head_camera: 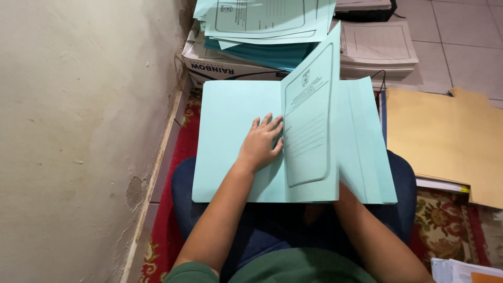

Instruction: The person sits on the floor and repeatedly picks up light blue file folders from a stack, opens them to reveal a form inside, and then closes them. The person handles the folders one by one, placing them back on the stack.

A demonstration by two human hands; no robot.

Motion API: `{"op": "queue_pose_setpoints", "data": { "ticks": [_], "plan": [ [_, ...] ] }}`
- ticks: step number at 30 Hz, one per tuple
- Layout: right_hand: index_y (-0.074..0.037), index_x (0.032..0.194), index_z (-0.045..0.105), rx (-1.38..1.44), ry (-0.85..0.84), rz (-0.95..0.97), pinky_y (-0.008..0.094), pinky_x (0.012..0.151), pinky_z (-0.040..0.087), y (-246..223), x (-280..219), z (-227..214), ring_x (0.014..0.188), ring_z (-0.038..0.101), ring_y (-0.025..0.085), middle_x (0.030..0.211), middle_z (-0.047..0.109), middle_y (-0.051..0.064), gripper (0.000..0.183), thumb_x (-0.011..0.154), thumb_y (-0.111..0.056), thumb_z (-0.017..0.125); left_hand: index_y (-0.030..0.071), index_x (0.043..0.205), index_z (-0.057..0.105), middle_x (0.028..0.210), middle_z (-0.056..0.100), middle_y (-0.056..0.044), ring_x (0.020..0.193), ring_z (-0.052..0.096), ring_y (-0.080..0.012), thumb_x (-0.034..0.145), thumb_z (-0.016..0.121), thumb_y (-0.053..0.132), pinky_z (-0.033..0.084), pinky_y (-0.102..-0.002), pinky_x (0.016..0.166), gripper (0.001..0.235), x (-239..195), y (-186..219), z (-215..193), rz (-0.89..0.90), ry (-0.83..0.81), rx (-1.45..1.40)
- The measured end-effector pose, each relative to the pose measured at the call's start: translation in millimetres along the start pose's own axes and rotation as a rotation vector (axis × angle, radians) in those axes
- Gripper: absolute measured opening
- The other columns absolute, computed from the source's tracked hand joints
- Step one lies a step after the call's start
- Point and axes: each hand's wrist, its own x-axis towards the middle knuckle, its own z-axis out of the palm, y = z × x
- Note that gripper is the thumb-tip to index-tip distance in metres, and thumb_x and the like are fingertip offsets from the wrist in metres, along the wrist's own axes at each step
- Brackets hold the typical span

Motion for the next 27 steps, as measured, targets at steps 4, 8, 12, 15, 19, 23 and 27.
{"op": "queue_pose_setpoints", "data": {
  "ticks": [4,8,12,15,19,23,27],
  "plan": [
    [0.001,0.146,0.049,-0.325,-0.013,-0.052,0.054,0.118,0.028,10.0,4.2,2.9,0.14,0.036,0.049,0.148,0.049,0.029,0.055,0.109,-0.037,0.035,0.011,0.137,0.065,0.148,0.058,-0.012,0.141,0.049,-0.0336,0.096,0.061,0.023,0.033,-0.052,0.119,0.042,-1.3,-15.4,7.2,0.029,0.133,-0.191],
    [-0.016,0.159,0.036,-0.346,-0.124,0.065,0.053,0.122,0.02,-47.7,14.4,-4.9,0.153,0.026,0.034,0.162,0.039,0.011,0.065,0.106,-0.054,0.029,0.006,0.138,0.061,0.143,0.059,-0.023,0.137,0.05,-0.0436,0.105,0.043,0.019,0.037,-0.055,0.117,0.04,-13.9,-8.3,-48.7,-0.143,0.267,-0.766],
    [-0.02,0.16,0.034,-0.399,-0.169,0.1,0.051,0.122,0.019,-65.5,13.4,-7.2,0.154,0.024,0.03,0.165,0.035,0.006,0.068,0.105,-0.059,0.027,0.008,0.145,0.054,0.149,0.054,-0.018,0.142,0.044,-0.0366,0.106,0.035,0.033,0.029,-0.051,0.122,0.05,-53.4,-31.4,-86.9,-0.254,0.306,-0.996],
    [-0.022,0.16,0.032,-0.461,-0.217,0.139,0.051,0.123,0.018,-66.9,14.3,-7.3,0.155,0.021,0.028,0.167,0.031,0.004,0.071,0.103,-0.064,0.025,0.012,0.155,0.044,0.159,0.045,-0.011,0.15,0.036,-0.0262,0.107,0.023,0.054,0.017,-0.044,0.129,0.067,-68.3,-23.0,-139.5,-0.446,0.351,-1.347],
    [-0.024,0.159,0.035,-0.525,-0.227,0.144,0.049,0.123,0.018,-72.2,14.1,-6.7,0.155,0.022,0.027,0.167,0.03,0.003,0.07,0.103,-0.065,0.028,0.007,0.159,0.029,0.165,0.024,-0.026,0.152,0.018,-0.0486,0.103,0.035,0.051,0.018,-0.068,0.117,0.071,-71.4,-4.0,-191.3,-0.494,-0.036,-0.411],
    [-0.026,0.157,0.038,-0.558,-0.213,0.142,0.046,0.124,0.018,-74.7,12.2,-5.6,0.155,0.023,0.024,0.166,0.032,0.001,0.066,0.102,-0.063,0.034,0.006,0.144,0.056,0.148,0.049,-0.031,0.138,0.044,-0.0529,0.093,0.06,0.054,0.033,-0.078,0.103,0.07,-62.1,-20.0,-85.7,-0.301,-0.191,0.299],
    [-0.023,0.156,0.039,-0.608,-0.218,0.116,0.046,0.124,0.02,-66.3,15.0,-2.4,0.155,0.024,0.025,0.166,0.032,0.003,0.063,0.101,-0.054,0.045,0.006,0.145,0.053,0.154,0.047,-0.021,0.144,0.042,-0.0447,0.1,0.05,0.04,0.038,-0.066,0.108,0.056,-1.2,18.5,-37.1,-0.148,-0.234,0.085]
  ]
}}
